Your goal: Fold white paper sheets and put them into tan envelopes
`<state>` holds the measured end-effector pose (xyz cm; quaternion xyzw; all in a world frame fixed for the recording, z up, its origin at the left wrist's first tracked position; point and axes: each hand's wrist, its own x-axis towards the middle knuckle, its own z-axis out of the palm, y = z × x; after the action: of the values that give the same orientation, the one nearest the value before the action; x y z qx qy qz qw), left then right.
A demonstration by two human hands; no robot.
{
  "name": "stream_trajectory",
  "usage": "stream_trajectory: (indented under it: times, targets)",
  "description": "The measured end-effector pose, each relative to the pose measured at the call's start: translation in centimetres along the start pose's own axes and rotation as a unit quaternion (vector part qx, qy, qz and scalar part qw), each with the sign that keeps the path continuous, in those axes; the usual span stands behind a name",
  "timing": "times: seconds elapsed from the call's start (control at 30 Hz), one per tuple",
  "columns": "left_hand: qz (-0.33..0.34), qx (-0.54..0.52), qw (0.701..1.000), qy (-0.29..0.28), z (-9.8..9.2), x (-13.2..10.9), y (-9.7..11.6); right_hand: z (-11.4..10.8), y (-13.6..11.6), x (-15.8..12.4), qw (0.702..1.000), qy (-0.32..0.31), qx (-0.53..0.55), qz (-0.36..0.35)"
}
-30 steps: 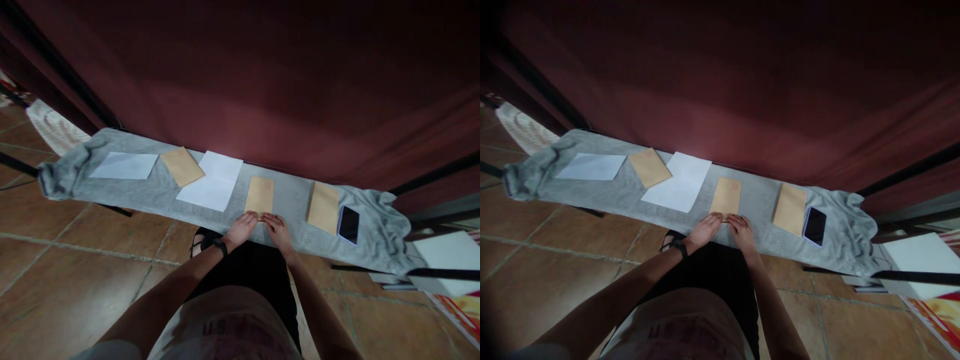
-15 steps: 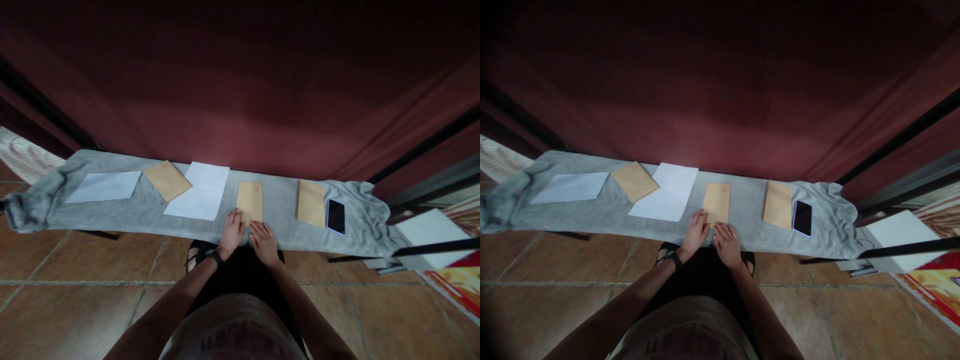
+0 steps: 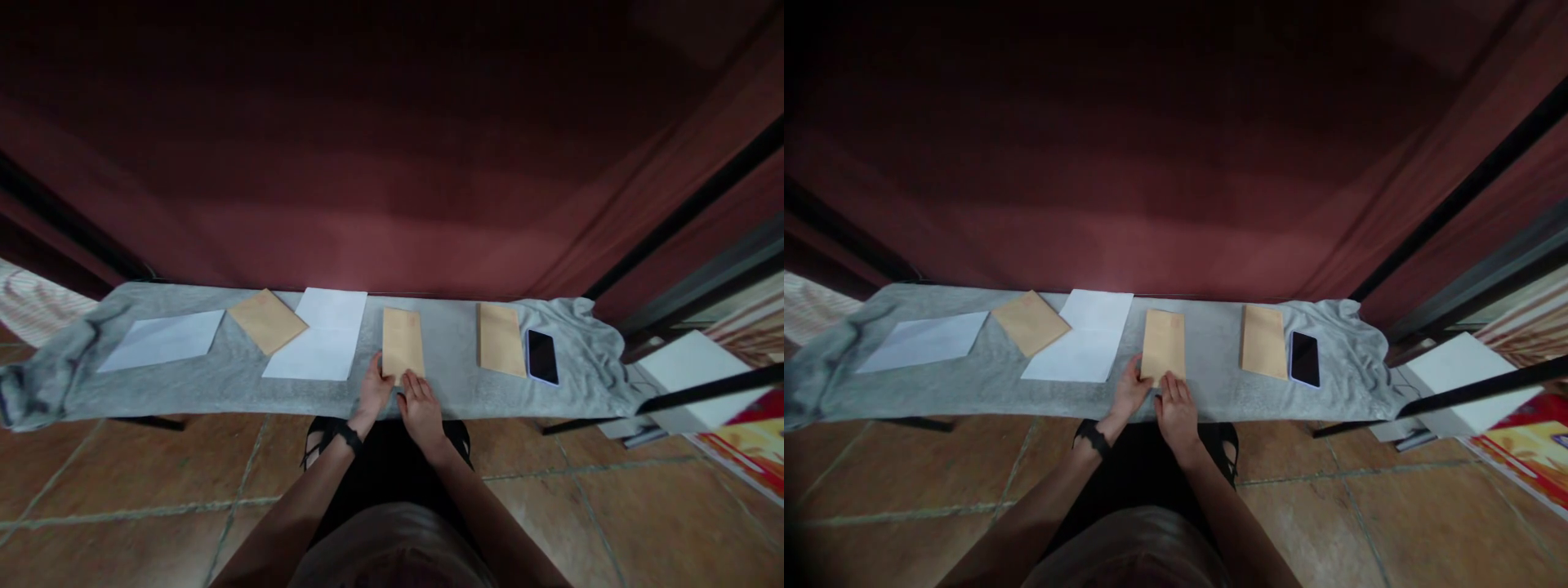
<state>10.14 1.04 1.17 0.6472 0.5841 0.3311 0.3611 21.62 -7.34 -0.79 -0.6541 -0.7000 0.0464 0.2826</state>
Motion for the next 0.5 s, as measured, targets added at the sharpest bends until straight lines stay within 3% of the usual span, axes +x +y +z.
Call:
stream_trajectory:
  times: [0.17, 0.27, 0.37, 0.5]
  targets:
    - [0.056, -0.123, 0.991, -0.010, 0.9, -0.9, 2.0, -0.3, 0.9, 2.1, 0.980, 0.083, 0.151, 0.095]
    - [0.068, -0.155, 0.986, 0.005, 1.2, -0.9, 2.8, -0.7, 2.1, 3.6, 0.901, 0.150, 0.341, 0.221]
    - [-0.004, -0.167, 0.986, 0.009, 1.4, -0.8, 2.4, -0.9, 2.9, 4.2, 0.817, 0.188, 0.458, 0.296]
    - [-0.142, -0.281, 0.945, -0.084, 2.1, -1.1, 1.6, -0.7, 3.0, 2.8, 0.761, 0.185, 0.542, 0.305]
